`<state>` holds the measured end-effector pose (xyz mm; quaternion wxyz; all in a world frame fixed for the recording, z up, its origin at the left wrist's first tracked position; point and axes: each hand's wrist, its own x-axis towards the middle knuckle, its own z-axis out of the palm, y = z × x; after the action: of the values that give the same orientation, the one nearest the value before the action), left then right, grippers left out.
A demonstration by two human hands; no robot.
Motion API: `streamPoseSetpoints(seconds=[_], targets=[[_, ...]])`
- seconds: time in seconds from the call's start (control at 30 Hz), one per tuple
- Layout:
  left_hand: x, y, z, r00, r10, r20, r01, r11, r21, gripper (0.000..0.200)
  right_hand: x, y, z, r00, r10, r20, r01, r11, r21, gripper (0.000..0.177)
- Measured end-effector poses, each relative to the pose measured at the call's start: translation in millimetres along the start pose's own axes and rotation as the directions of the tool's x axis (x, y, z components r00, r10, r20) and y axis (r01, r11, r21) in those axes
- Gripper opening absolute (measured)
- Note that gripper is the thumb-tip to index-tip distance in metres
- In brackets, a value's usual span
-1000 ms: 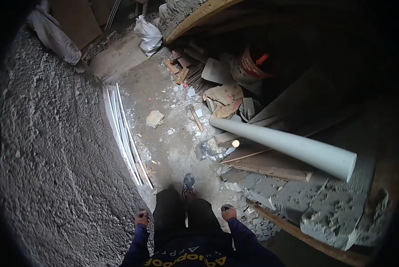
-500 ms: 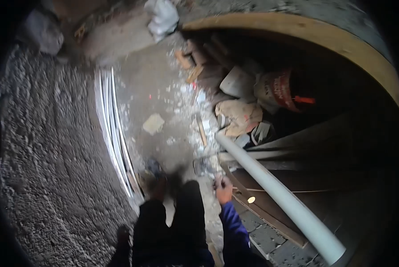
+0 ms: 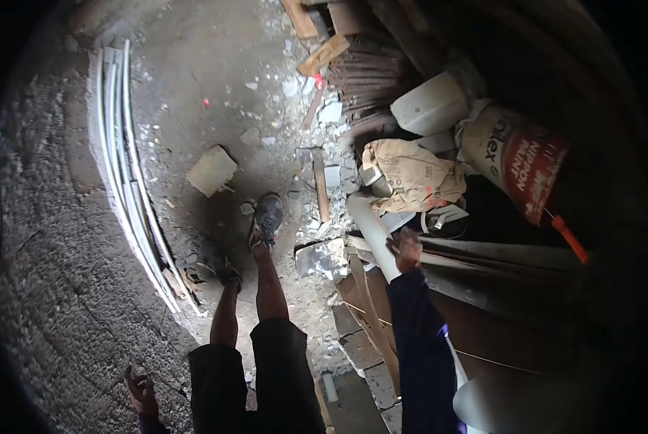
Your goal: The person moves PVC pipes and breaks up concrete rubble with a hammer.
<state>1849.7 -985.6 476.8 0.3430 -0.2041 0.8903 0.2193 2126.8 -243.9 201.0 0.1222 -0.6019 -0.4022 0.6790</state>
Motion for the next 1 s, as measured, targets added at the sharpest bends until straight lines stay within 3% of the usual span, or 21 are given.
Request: streamPoseSetpoints(seconds=[0.03, 0.07, 0.13, 0.17, 0.23, 0.27, 0.33, 0.37, 0.43, 0.47, 0.5, 0.53, 0.57, 0.6, 0.63, 0.67, 0.7, 0.77, 0.8, 0.9, 1.0], targets=[[-1, 11, 6, 0.999, -0.042, 0.034, 0.039, 0.997, 0.068, 0.069, 15, -11, 4, 0.996, 0.072, -0.059, -0.064, 0.988, 0.139, 0.046], [0, 15, 17, 0.997, -0.058, 0.049, 0.054, 0.995, 0.085, 0.069, 56, 1, -32, 0.999, 0.01, 0.05, -0.003, 0.99, -0.144, 0.047], [1, 22, 33, 0.999, -0.006, -0.047, 0.009, 0.998, 0.068, 0.072, 96, -11, -36, 0.992, 0.094, -0.083, -0.105, 0.985, -0.14, 0.05], [3, 36, 41, 0.999, -0.014, -0.036, 0.017, 0.996, 0.082, 0.072, 96, -37, -2, 0.918, 0.259, -0.3, -0.215, 0.961, 0.172, 0.051], [13, 66, 56, 0.986, 0.109, -0.13, -0.093, 0.988, 0.126, 0.075, 114, -58, 31, 0.863, 0.305, -0.404, -0.232, 0.947, 0.22, 0.038], [19, 59, 52, 0.996, 0.024, -0.089, -0.014, 0.994, 0.106, 0.075, 122, -69, 48, 0.83, 0.326, -0.453, -0.235, 0.94, 0.245, 0.032], [21, 140, 65, 0.997, -0.045, -0.065, 0.052, 0.992, 0.113, 0.075, 146, -66, 42, 0.869, 0.344, -0.355, -0.236, 0.92, 0.312, 0.03], [23, 170, 70, 0.993, -0.111, -0.041, 0.115, 0.987, 0.113, 0.075, 171, -52, 21, 0.918, 0.271, -0.288, -0.147, 0.91, 0.387, 0.026], [30, 183, 67, 1.0, 0.005, -0.013, -0.003, 0.989, 0.147, 0.077, 185, -35, 5, 0.956, 0.184, -0.229, -0.056, 0.878, 0.475, 0.023], [33, 193, 66, 0.999, 0.029, -0.017, -0.027, 0.993, 0.118, 0.075, 181, -31, 6, 0.948, -0.26, -0.182, 0.234, 0.96, -0.156, 0.019], [35, 204, 65, 0.998, 0.056, -0.021, -0.054, 0.995, 0.088, 0.074, 172, -36, 0, 0.899, -0.434, 0.058, 0.381, 0.71, -0.592, 0.017], [35, 210, 64, 0.996, 0.088, -0.022, -0.087, 0.995, 0.049, 0.073, 154, -50, 10, 0.769, -0.568, 0.294, 0.504, 0.257, -0.824, 0.017], [37, 212, 60, 0.994, 0.104, -0.016, -0.103, 0.994, 0.048, 0.073, 120, -78, 36, 0.729, -0.506, 0.461, 0.493, -0.08, -0.867, 0.022], [39, 214, 54, 0.992, 0.123, 0.023, -0.124, 0.99, 0.061, 0.072, 110, -81, 51, 0.91, -0.413, 0.04, 0.357, 0.73, -0.582, 0.02], [41, 217, 48, 0.988, 0.145, 0.059, -0.149, 0.986, 0.073, 0.072, 104, -78, 60, 0.99, -0.007, -0.141, 0.034, 0.982, 0.187, 0.017], [44, 220, 44, 0.976, 0.198, 0.085, -0.202, 0.978, 0.042, 0.071, 53, -107, 108, 0.949, -0.111, -0.296, 0.162, 0.975, 0.154, 0.013], [47, 231, 41, 0.979, 0.174, 0.104, -0.18, 0.982, 0.053, 0.069, 17, -135, 139, 0.952, -0.103, -0.287, 0.107, 0.994, -0.004, 0.016], [51, 255, 40, 0.958, 0.244, 0.152, -0.232, 0.968, -0.095, 0.061, -43, -157, 173, 0.951, -0.165, -0.26, 0.159, 0.986, -0.044, 0.02], [55, 265, 47, 0.904, 0.395, 0.162, -0.381, 0.918, -0.113, 0.055, -71, -167, 188, 0.951, -0.192, -0.243, 0.178, 0.981, -0.079, 0.022], [45, 360, 60, 0.698, 0.638, 0.324, -0.573, 0.77, -0.282, 0.073, -157, -185, 232, 0.94, -0.307, -0.151, 0.274, 0.939, -0.208, 0.028], [22, 448, 72, 0.495, 0.762, 0.419, -0.583, 0.648, -0.491, 0.094, -260, -225, 313, 0.966, -0.244, -0.086, 0.242, 0.97, -0.036, 0.031]])
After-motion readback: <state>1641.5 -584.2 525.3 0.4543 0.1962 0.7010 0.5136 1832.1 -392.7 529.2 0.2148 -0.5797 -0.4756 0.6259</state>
